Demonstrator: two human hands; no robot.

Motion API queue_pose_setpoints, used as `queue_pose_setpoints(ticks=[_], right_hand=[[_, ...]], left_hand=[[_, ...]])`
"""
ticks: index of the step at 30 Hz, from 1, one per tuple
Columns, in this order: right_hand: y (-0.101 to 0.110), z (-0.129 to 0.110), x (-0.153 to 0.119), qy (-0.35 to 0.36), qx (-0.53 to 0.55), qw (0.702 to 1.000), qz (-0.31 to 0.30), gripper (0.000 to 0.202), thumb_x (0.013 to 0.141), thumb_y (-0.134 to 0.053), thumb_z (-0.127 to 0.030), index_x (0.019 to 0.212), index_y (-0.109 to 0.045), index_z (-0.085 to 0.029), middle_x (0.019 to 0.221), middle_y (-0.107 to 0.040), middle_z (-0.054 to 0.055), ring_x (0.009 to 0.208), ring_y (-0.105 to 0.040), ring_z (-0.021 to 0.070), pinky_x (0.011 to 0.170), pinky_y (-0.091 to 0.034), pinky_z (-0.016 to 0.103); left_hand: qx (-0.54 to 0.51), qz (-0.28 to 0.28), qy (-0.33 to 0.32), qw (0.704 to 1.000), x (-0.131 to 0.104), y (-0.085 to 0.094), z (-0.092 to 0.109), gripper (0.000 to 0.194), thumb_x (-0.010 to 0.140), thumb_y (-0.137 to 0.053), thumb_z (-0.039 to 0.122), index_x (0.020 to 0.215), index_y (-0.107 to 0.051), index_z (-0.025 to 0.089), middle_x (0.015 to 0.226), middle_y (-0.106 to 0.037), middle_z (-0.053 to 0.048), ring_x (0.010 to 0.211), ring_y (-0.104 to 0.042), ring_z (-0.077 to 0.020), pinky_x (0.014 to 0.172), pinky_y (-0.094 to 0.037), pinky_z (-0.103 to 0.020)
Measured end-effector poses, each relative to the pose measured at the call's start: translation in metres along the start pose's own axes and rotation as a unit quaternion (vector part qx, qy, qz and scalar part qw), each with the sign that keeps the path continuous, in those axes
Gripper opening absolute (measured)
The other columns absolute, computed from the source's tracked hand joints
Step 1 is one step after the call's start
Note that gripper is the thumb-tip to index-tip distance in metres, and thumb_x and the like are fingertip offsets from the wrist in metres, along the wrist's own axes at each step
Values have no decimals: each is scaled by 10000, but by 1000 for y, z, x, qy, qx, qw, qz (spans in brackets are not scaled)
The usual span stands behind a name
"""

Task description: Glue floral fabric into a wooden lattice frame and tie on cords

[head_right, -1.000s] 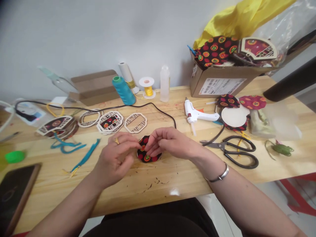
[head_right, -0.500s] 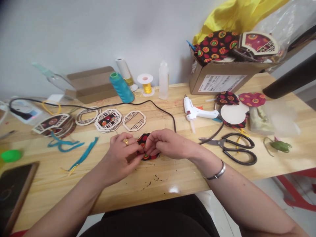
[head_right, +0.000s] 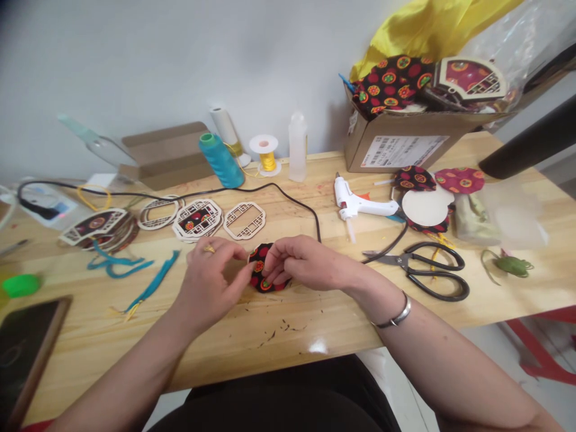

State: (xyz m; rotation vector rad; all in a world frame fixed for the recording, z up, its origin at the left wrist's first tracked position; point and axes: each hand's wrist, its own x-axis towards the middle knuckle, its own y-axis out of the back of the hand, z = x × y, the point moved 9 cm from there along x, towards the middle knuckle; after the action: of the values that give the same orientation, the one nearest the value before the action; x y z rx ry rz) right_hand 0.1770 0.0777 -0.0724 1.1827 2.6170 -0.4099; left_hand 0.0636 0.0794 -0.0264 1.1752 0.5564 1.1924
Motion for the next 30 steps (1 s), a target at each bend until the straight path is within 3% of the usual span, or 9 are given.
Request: queue_pose_setpoints(ticks=[6, 10, 14, 17, 19, 25, 30], right_hand=[[0, 0, 1, 4, 2, 1000, -3, 291, 673, -381, 2, 832, -589, -124, 883, -664, 58, 824, -674, 144, 801, -547, 322], [0, 0, 1, -2, 1, 1000, 0, 286, 675, -384, 4, 829, -586, -127, 874, -665, 55, 816, -674, 143, 796, -547, 320], [-1, -1, 0, -1, -6, 1000, 4, 284, 673, -382, 11, 820, -580, -131, 871, -661, 52, 811, -668, 140, 791, -548, 321], [-2, -2, -1, -1, -5, 1000, 1, 307, 663, -366, 21, 824, -580, -129, 858, -658, 47, 809, -666, 136, 798, -545, 322], [-2, -3, -1, 1, -6, 1000, 0, 315, 660, -354, 26, 821, -579, -124, 852, -659, 51, 807, -666, 136, 802, -543, 325], [-1, -1, 0, 3, 2, 1000, -1, 304, 668, -367, 16, 833, -580, -124, 877, -656, 52, 820, -669, 141, 809, -543, 335], [-1, 0, 0, 0, 14, 1000, -5, 292, 664, -391, 15, 829, -588, -124, 869, -664, 47, 822, -668, 133, 797, -540, 308]], left_hand=[[47, -36, 41, 997, 0, -13, -3, 97, 796, -559, 271, 772, -493, 205, 984, -588, -109, 985, -439, -318, 742, -352, -434], [76, 27, 70, 994, 0, 0, -13, 38, 809, -518, 199, 842, -501, 205, 1043, -576, -124, 989, -442, -330, 740, -348, -457], [7, 71, 4, 997, -1, 8, -4, 122, 819, -524, 165, 935, -525, 205, 1017, -622, -100, 1003, -468, -303, 804, -353, -459], [-39, 27, -76, 996, -3, -1, 11, 129, 828, -527, 135, 915, -567, 221, 964, -680, -43, 999, -484, -275, 857, -333, -455], [-42, -1, -95, 995, -4, -7, 16, 132, 834, -521, 122, 868, -593, 228, 962, -700, -18, 1014, -477, -279, 866, -316, -461], [0, 7, -68, 998, -2, -5, 8, 136, 846, -520, 128, 818, -609, 226, 963, -723, -8, 994, -476, -295, 806, -306, -471], [40, 74, -28, 996, -1, 9, -3, 134, 835, -528, 112, 854, -614, 213, 993, -715, -55, 1003, -465, -309, 812, -324, -493]])
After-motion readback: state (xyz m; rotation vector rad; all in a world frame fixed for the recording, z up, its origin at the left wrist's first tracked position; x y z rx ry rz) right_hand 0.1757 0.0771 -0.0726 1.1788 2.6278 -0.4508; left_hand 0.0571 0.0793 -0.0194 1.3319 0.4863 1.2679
